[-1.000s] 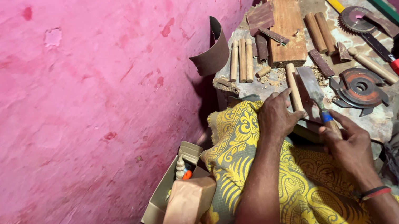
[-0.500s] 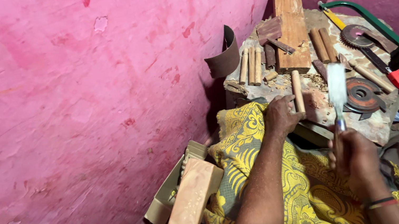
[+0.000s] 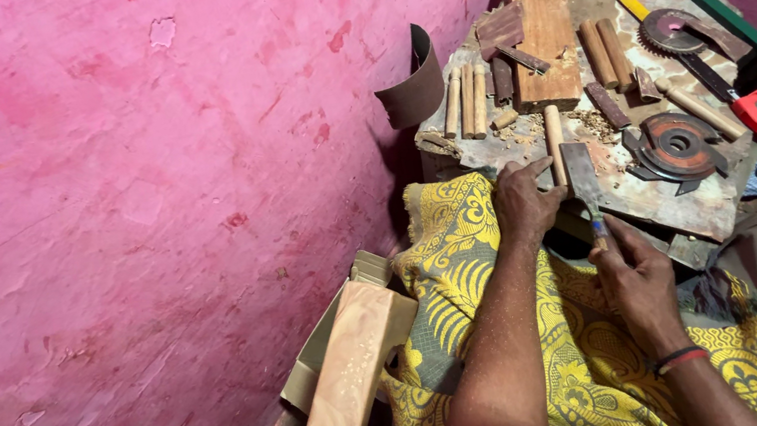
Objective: The person carves a cylindrical wooden dowel using a chisel, shaping rounded ends and grooves. They repeatedly rotate the dowel and remove wood shavings, then place the finished piece among other similar dowels on the work surface.
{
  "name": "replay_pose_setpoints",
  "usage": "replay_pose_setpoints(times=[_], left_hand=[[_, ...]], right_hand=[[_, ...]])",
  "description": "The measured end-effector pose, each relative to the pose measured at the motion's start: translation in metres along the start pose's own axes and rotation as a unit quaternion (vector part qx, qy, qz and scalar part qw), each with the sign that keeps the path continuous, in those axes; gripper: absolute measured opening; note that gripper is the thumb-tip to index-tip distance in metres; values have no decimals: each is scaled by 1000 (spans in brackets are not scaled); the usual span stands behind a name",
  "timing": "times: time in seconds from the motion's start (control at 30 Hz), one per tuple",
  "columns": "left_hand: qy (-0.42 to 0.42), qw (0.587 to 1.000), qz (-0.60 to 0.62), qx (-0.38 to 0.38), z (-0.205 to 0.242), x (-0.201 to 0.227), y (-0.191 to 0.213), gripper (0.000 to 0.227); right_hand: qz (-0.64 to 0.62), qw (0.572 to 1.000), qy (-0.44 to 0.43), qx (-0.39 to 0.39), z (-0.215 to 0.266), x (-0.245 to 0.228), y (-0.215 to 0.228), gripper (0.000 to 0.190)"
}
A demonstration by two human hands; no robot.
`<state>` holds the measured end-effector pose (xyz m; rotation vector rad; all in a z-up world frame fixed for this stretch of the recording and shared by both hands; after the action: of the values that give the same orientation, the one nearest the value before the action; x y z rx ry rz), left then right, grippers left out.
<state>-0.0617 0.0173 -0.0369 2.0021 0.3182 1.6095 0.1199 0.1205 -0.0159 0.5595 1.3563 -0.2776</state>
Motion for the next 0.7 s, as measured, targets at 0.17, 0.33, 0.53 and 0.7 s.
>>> replay_pose_setpoints(times=[0.17, 0.33, 0.53, 0.7], left_hand=[[0, 1000, 14, 24, 0, -2, -3, 60], [11, 999, 35, 20, 0, -6, -6, 61], [19, 999, 34, 14, -3, -10, -9, 63], [2, 999, 34, 25, -5, -13, -12, 61]], right_hand=[[44, 999, 9, -5, 3, -6, 0, 55], [177, 984, -16, 30, 13, -16, 4, 47], [231, 971, -50, 29, 34, -31, 2, 46], [266, 963, 1, 33, 25, -45, -2, 43]])
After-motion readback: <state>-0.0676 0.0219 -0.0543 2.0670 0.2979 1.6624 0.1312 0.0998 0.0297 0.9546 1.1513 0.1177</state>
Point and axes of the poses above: each hand's wrist, its own z-axis away from the middle knuckle, its own y-axis out of the back of the hand, x = y × z, the point moved 8 cm from there along -z, towards the middle knuckle, and after that the axes turned 2 degrees about -x, right-handed, at the moved point
